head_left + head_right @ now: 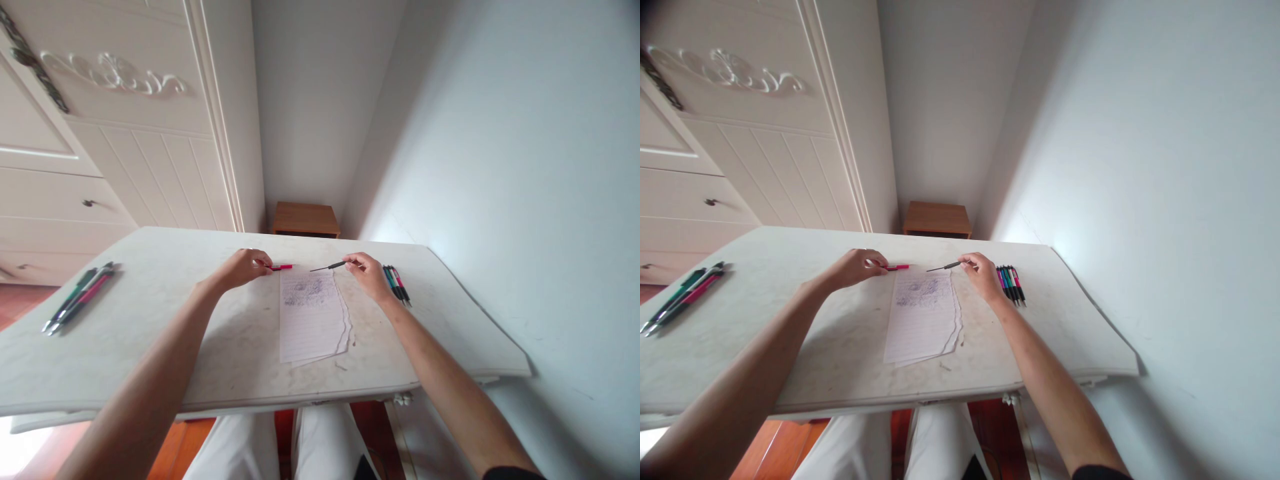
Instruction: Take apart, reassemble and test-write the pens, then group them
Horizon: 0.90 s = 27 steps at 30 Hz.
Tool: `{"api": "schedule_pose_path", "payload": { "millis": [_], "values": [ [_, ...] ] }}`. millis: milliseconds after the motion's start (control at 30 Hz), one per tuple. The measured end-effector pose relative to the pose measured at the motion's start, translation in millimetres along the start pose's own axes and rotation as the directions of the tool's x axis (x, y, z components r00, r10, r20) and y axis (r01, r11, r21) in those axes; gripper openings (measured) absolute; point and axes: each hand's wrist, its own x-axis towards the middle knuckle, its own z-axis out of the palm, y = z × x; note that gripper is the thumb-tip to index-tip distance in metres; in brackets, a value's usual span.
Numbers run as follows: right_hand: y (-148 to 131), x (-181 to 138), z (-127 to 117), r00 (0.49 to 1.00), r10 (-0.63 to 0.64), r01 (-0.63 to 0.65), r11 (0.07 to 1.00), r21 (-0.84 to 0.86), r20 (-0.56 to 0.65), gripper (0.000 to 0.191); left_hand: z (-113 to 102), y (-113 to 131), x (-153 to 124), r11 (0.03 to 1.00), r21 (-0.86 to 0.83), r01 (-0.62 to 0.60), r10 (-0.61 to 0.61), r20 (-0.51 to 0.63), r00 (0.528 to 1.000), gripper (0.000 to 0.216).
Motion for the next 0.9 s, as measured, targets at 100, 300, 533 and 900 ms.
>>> {"api": "schedule_pose_path", "payload": {
  "millis": [100,300,533,900],
  "values": [
    [-2.8,0.7,-4.1,0.999,-0.032,0.032,0.999,-0.004,-0.01,0.021,1.3,-1.0,0.7,1.0,-0.007,-0.017,0.017,-0.001,1.0,0.022],
    [-0.1,3.7,-13.4,0.998,0.028,-0.027,1.0,0.013,-0.058,0.022,1.4,-2.1,1.6,0.999,-0.008,-0.033,0.032,-0.006,0.999,0.021],
    [7.6,6.1,-17.2,0.992,0.066,-0.064,0.998,0.014,-0.104,0.025,1.1,-0.1,0.5,1.0,-0.002,-0.025,0.025,-0.012,1.0,0.019],
    [8.9,5.8,-17.2,0.986,0.042,-0.051,0.997,-0.052,-0.159,0.022,1.9,-1.0,0.6,1.0,0.017,-0.019,0.019,-0.019,1.0,0.019]
  ]
}}
